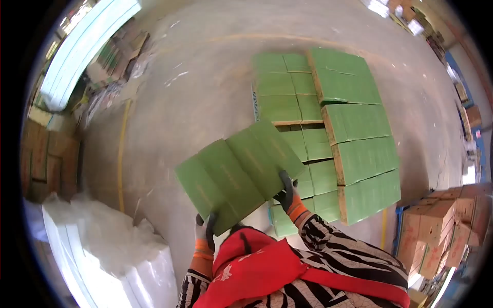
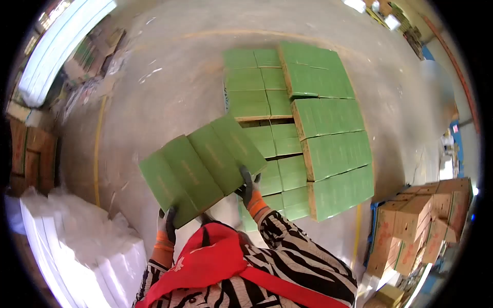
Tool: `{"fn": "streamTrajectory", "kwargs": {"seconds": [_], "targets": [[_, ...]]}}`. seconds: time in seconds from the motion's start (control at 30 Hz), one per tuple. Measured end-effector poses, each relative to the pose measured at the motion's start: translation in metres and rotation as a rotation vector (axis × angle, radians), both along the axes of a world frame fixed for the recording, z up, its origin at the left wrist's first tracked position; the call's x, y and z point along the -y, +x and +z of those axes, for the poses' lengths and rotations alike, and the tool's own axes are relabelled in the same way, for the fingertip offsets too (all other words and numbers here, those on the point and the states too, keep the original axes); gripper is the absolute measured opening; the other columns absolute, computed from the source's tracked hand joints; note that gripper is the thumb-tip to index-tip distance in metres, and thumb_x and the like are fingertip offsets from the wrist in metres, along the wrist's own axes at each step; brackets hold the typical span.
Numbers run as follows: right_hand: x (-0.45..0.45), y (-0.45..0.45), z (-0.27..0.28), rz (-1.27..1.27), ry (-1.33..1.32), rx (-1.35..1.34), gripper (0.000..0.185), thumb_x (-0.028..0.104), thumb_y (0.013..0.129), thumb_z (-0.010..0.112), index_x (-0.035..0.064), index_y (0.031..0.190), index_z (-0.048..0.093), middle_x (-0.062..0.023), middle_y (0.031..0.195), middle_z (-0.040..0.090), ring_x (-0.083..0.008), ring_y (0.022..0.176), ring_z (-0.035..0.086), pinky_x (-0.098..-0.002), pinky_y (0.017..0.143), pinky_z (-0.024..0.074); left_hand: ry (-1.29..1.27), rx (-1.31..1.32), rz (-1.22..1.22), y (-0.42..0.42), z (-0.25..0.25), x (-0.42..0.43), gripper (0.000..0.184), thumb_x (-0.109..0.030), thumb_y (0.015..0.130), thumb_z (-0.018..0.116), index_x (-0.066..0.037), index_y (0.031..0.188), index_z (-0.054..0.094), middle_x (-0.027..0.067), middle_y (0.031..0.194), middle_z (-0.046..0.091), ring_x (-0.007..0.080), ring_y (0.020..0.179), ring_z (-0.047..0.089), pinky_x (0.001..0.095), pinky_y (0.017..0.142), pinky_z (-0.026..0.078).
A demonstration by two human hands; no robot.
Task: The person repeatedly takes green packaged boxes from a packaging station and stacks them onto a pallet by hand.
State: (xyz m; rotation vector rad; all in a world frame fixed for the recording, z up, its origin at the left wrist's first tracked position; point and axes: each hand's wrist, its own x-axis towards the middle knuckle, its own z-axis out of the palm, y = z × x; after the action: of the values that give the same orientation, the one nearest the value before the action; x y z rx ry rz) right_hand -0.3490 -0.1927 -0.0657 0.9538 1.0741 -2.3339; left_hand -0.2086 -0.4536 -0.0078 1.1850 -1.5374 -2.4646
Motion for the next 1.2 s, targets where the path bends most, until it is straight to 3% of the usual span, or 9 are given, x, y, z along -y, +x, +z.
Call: {"fn": "streamTrajectory", "kwargs": {"seconds": [0.2, 0.27, 0.43, 0.57, 0.73, 0.97, 1.07, 1.1, 1.2], "targets": [[0.018, -0.085, 0.003, -0.209, 0.077, -0.039, 0.099, 0.036, 0.072, 0.075, 0.0301, 0.14, 0.003, -0.0136, 0.135, 0.038, -0.0351, 0.107, 0.051, -0.0524, 0.079, 0.0479, -0.018, 0.075, -0.287, -0.165, -0.009, 0.052, 0.054, -0.02, 0.079, 0.069, 0.001, 0.121, 0.044, 0.0101, 0.115, 0.055, 0.0201, 0.104, 0.054, 0.0306, 0.088, 0.044], [0.018, -0.133, -0.007, -0.286, 0.136, 0.004, 0.076, 0.042, 0.075, 0.072, 0.0265, 0.132, 0.025, -0.0076, 0.133, 0.041, -0.0333, 0.108, 0.051, -0.0513, 0.079, 0.048, 0.004, 0.09, -0.35, -0.233, -0.019, 0.053, 0.052, -0.019, 0.079, 0.069, 0.001, 0.121, 0.044, 0.0104, 0.113, 0.056, 0.0196, 0.103, 0.054, 0.0306, 0.088, 0.044], [0.003, -0.305, -0.065, -0.305, 0.101, -0.123, 0.066, 0.046, 0.078, 0.067, 0.0258, 0.13, 0.032, -0.0052, 0.13, 0.044, -0.0285, 0.11, 0.051, -0.0497, 0.082, 0.0487, 0.094, 0.003, -0.517, -0.435, -0.09, 0.053, 0.05, -0.02, 0.084, 0.065, -0.001, 0.125, 0.043, 0.0089, 0.118, 0.055, 0.0177, 0.103, 0.055, 0.03, 0.088, 0.045], [-0.018, -0.48, -0.14, -0.368, 0.057, -0.178, 0.064, 0.039, 0.081, 0.066, 0.0225, 0.131, 0.03, -0.0066, 0.13, 0.043, -0.0283, 0.113, 0.049, -0.0502, 0.083, 0.0487, -0.23, -0.084, -0.66, -0.606, -0.181, 0.045, 0.046, -0.008, 0.087, 0.057, 0.002, 0.128, 0.04, 0.0094, 0.123, 0.053, 0.0188, 0.109, 0.052, 0.0292, 0.091, 0.043], [-0.044, -0.637, -0.213, -0.433, 0.06, -0.083, 0.064, 0.034, 0.083, 0.065, 0.0231, 0.134, 0.027, -0.0059, 0.13, 0.045, -0.026, 0.116, 0.047, -0.0475, 0.087, 0.0474, 0.01, 0.014, -0.566, -0.764, -0.249, 0.022, 0.055, -0.004, 0.083, 0.06, -0.001, 0.133, 0.037, 0.0093, 0.123, 0.052, 0.019, 0.111, 0.05, 0.0296, 0.094, 0.041], [-0.063, -0.709, -0.257, -0.495, 0.06, -0.099, 0.053, 0.029, 0.086, 0.062, 0.0225, 0.131, 0.036, -0.0028, 0.132, 0.044, -0.0241, 0.118, 0.045, -0.0471, 0.093, 0.042, 0.1, 0.106, -0.564, -0.846, -0.298, 0.001, 0.065, 0.003, 0.077, 0.062, -0.003, 0.135, 0.033, 0.0096, 0.12, 0.052, 0.0196, 0.108, 0.051, 0.0302, 0.091, 0.044], [-0.059, -0.71, -0.268, -0.498, 0.154, 0.175, 0.048, 0.027, 0.088, 0.059, 0.0246, 0.131, 0.039, -0.0011, 0.128, 0.048, -0.0217, 0.117, 0.045, -0.045, 0.095, 0.0397, -0.251, 0.264, -0.743, -0.883, -0.323, 0.0, 0.071, 0.005, 0.072, 0.064, -0.004, 0.135, 0.031, 0.0106, 0.117, 0.051, 0.0195, 0.105, 0.052, 0.0317, 0.089, 0.046], [-0.057, -0.708, -0.275, -0.548, 0.125, 0.107, 0.043, 0.025, 0.089, 0.058, 0.0208, 0.129, 0.043, -0.0024, 0.123, 0.051, -0.0211, 0.113, 0.047, -0.0426, 0.095, 0.0406, -0.071, 0.298, -0.641, -0.886, -0.326, -0.001, 0.075, 0.005, 0.068, 0.066, -0.003, 0.134, 0.03, 0.012, 0.117, 0.05, 0.02, 0.104, 0.052, 0.0323, 0.087, 0.047], [-0.06, -0.715, -0.275, -0.618, 0.005, 0.137, 0.037, 0.022, 0.089, 0.057, 0.0149, 0.124, 0.047, -0.0037, 0.119, 0.054, -0.021, 0.11, 0.049, -0.04, 0.094, 0.0412, -0.086, 0.391, -0.788, -0.906, -0.313, 0.004, 0.077, 0.002, 0.067, 0.068, -0.003, 0.133, 0.029, 0.0125, 0.117, 0.05, 0.0216, 0.104, 0.051, 0.0322, 0.088, 0.046]]}}
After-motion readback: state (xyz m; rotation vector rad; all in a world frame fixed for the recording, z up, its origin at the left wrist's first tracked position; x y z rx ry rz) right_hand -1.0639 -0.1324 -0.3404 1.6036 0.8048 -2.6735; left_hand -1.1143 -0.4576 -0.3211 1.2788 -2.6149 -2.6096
